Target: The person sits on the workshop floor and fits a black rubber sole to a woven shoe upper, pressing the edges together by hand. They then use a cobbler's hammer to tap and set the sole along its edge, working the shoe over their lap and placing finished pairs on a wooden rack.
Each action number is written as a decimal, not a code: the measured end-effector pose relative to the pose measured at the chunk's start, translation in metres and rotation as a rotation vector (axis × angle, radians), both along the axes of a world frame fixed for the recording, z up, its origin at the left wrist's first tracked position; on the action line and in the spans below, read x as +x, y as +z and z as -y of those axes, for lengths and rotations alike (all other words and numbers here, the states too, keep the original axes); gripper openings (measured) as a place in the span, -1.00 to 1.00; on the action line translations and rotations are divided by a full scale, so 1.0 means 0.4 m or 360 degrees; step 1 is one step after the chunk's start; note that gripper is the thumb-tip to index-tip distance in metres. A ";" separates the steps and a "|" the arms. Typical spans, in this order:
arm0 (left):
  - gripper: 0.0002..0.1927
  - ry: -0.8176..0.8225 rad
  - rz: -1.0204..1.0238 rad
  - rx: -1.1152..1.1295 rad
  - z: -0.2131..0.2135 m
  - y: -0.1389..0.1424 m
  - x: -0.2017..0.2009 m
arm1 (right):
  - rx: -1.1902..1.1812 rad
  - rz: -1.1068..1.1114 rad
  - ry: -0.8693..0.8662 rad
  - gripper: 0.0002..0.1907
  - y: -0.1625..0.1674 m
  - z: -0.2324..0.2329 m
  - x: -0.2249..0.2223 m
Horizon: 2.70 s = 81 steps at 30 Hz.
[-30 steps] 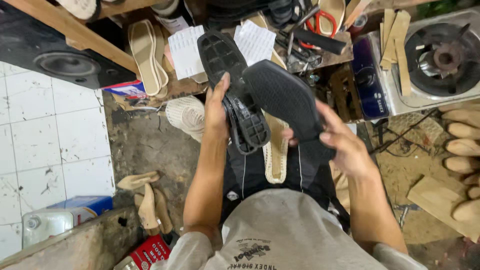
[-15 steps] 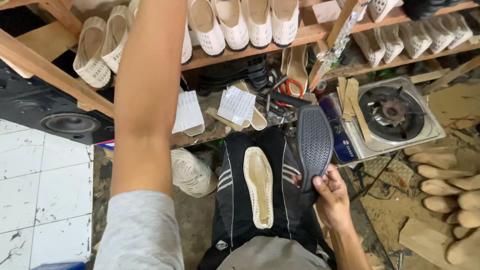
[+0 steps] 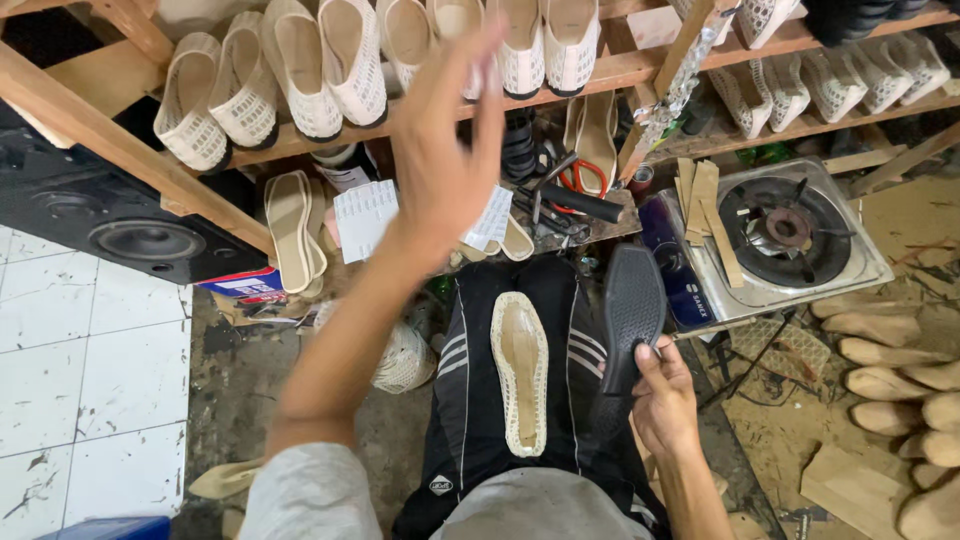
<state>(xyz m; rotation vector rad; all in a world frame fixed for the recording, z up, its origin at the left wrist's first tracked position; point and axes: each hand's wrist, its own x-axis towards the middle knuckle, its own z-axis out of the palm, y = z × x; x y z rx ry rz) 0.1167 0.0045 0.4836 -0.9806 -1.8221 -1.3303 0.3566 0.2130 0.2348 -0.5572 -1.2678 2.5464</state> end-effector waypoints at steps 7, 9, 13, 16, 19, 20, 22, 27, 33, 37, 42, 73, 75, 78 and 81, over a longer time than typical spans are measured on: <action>-0.63 0.0209 0.0835 -0.0527 0.048 -0.661 0.171 | 0.0052 -0.0249 0.0076 -0.62 0.029 -0.025 -0.053; -0.68 0.0340 0.0694 -0.0708 0.056 -0.738 0.194 | -0.0136 -0.0575 0.0348 -0.33 0.066 -0.013 -0.056; -0.75 0.0255 0.0897 -0.0707 0.097 -0.797 0.237 | -0.0617 -0.0712 0.0655 -0.27 0.103 0.049 -0.063; -0.77 -0.0047 0.1198 -0.0286 0.124 -0.818 0.302 | -0.0534 -0.0544 0.0595 -0.32 0.096 0.098 -0.062; -0.74 -0.0416 0.1818 0.0290 0.139 -0.821 0.388 | -0.0134 -0.0277 0.0533 -0.38 0.082 0.131 -0.059; -0.75 -0.0423 0.1769 0.0341 0.139 -0.820 0.415 | -0.0114 -0.0297 0.0608 -0.37 0.080 0.139 -0.057; -0.75 -0.0431 0.1755 0.0456 0.143 -0.814 0.452 | -0.0073 -0.0331 0.0756 -0.36 0.081 0.151 -0.051; -0.74 -0.0542 0.1739 0.0668 0.155 -0.780 0.469 | 0.0086 -0.0394 0.0833 -0.37 0.108 0.165 -0.032; -0.69 -0.0252 0.1443 0.0410 0.226 -0.660 0.415 | 0.0105 -0.0482 0.0934 -0.30 0.127 0.159 -0.022; -0.62 -0.0290 0.1320 0.0657 0.247 -0.585 0.345 | -0.0181 -0.0598 0.0946 -0.12 0.104 0.168 -0.032; -0.58 -0.0222 0.1152 0.0461 0.226 -0.537 0.268 | -0.0560 -0.0491 0.0796 -0.26 0.050 0.185 -0.066; -0.56 -0.0399 0.1241 0.0582 0.242 -0.457 0.302 | 0.0484 -0.0514 0.0441 -0.80 -0.059 0.350 -0.183; -0.53 -0.0412 0.1276 0.0610 0.242 -0.460 0.303 | 0.0484 -0.0523 0.0424 -0.81 -0.059 0.353 -0.182; -0.56 -0.0403 0.1261 0.0618 0.239 -0.464 0.305 | 0.0472 -0.0526 0.0408 -0.81 -0.061 0.355 -0.182; -0.59 -0.0386 0.1246 0.0626 0.235 -0.466 0.306 | 0.0456 -0.0534 0.0406 -0.82 -0.063 0.356 -0.181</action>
